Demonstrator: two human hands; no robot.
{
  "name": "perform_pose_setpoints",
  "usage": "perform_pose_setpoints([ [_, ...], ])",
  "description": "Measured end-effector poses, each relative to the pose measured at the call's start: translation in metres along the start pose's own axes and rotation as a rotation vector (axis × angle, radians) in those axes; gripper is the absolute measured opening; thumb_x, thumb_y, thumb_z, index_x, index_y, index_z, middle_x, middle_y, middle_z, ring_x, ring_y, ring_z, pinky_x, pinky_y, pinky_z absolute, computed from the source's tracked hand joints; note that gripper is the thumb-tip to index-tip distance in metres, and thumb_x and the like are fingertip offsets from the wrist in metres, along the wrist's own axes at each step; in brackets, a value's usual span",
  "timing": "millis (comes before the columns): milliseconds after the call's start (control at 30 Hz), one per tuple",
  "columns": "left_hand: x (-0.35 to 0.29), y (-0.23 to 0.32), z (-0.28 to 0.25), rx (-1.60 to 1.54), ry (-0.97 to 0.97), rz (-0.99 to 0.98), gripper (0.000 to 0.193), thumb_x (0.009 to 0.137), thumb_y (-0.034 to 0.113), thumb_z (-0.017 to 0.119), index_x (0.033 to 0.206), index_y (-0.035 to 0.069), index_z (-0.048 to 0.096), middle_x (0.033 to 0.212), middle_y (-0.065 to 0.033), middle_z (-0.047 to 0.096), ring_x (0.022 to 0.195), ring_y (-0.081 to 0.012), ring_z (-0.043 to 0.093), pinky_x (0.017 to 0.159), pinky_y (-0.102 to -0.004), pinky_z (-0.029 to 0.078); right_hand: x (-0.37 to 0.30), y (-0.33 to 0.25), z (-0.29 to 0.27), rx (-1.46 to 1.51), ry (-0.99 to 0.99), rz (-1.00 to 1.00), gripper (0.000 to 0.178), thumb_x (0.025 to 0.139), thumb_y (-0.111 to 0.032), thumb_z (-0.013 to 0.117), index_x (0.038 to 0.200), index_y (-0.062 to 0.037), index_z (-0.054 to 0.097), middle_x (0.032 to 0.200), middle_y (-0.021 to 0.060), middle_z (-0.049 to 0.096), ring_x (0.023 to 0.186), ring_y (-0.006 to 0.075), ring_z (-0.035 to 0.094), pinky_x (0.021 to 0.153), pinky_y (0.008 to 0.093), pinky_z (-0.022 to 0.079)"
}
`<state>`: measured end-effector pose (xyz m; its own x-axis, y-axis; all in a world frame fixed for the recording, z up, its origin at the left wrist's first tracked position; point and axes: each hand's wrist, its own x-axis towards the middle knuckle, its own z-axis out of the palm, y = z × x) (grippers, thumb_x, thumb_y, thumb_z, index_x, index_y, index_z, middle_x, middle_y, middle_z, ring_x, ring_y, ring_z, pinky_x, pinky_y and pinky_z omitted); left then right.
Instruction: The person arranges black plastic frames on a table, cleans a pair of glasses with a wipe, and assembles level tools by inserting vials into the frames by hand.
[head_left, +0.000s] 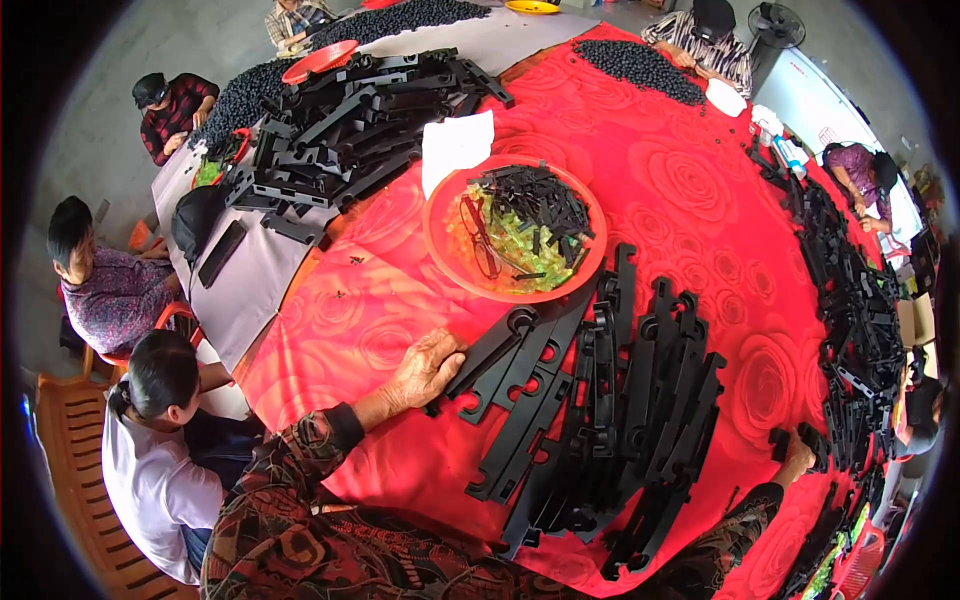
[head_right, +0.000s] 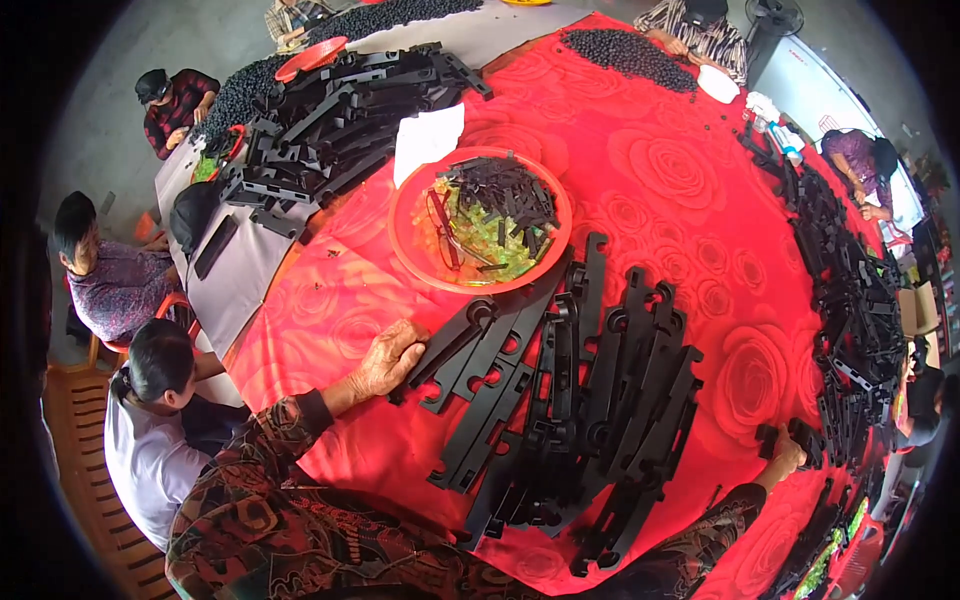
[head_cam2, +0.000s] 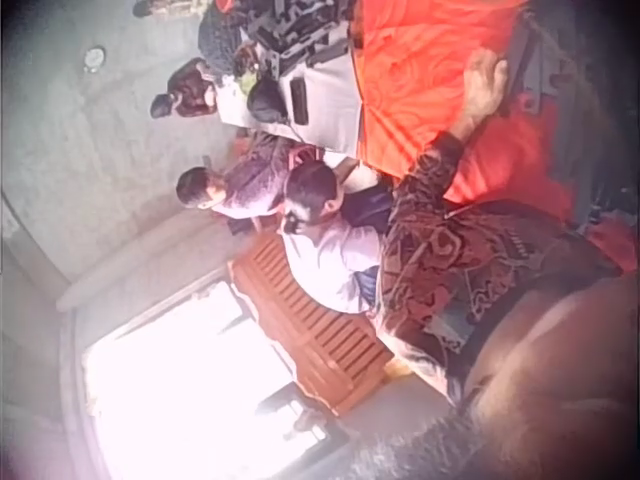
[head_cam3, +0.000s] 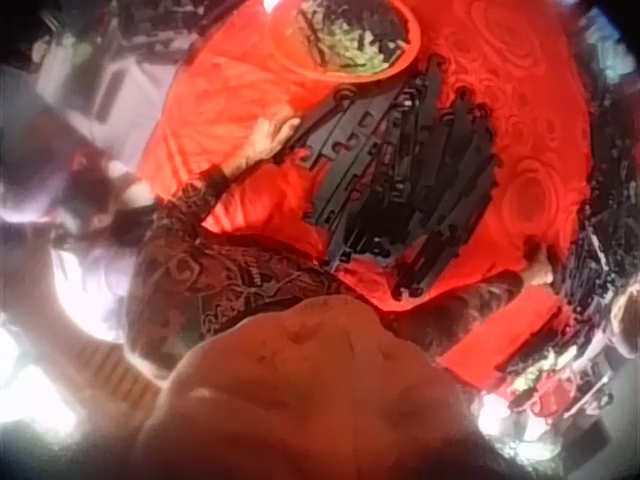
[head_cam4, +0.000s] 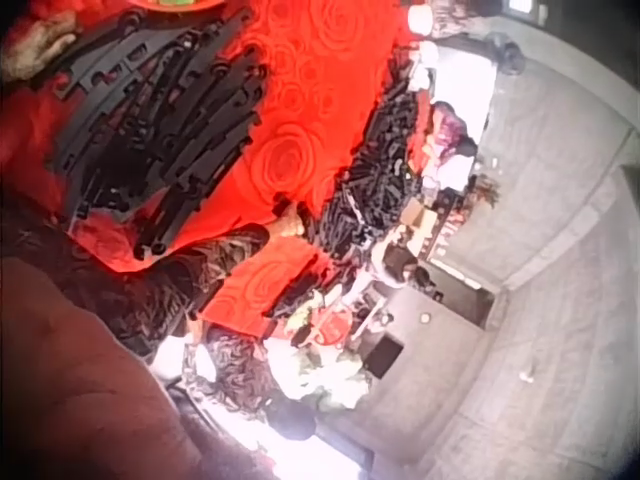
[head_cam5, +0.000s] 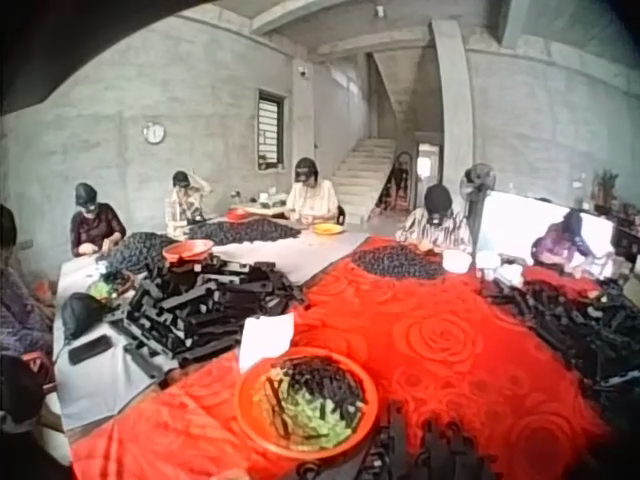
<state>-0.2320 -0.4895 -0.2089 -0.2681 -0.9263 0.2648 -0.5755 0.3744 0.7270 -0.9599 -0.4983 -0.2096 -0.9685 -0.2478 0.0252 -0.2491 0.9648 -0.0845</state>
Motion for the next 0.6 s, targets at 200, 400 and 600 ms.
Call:
perform_pose_setpoints([
  [200,0.009,0.006,0.005,-0.043,-0.004,0.031,0.014,0.085,0.01,0.05,0.092,-0.002,0.053,0.084,-0.0176,0.052,0.085,-0.0355,0.052,0.079,-0.0404,0.042,0.003,0.017,-0.01,0.203,-0.121,0.097,0.06,0.066,-0.044,0.067,0.093,0.0087,0.058,0.085,0.0157,0.064,0.088,0.0217,0.062,0.069,0.0367,0.05],
  [400,0.005,0.0,0.004,-0.011,0.019,0.063,0.015,0.085,0.011,0.051,0.092,-0.002,0.053,0.086,-0.0183,0.053,0.085,-0.0358,0.052,0.078,-0.0416,0.042,-0.043,0.045,-0.013,0.126,-0.041,-0.055,0.068,0.058,-0.04,0.074,0.102,0.0076,0.052,0.098,0.0167,0.062,0.088,0.0267,0.062,0.076,0.0392,0.049],
  [600,0.007,-0.003,0.016,-0.055,0.107,0.043,0.011,0.081,0.007,0.054,0.086,-0.002,0.056,0.081,-0.0182,0.054,0.08,-0.0368,0.053,0.074,-0.0416,0.043,-0.024,0.095,0.003,0.216,-0.021,-0.609,0.037,0.062,-0.035,0.073,0.076,-0.0016,0.065,0.069,0.0063,0.064,0.058,0.0209,0.058,0.056,0.038,0.045],
])
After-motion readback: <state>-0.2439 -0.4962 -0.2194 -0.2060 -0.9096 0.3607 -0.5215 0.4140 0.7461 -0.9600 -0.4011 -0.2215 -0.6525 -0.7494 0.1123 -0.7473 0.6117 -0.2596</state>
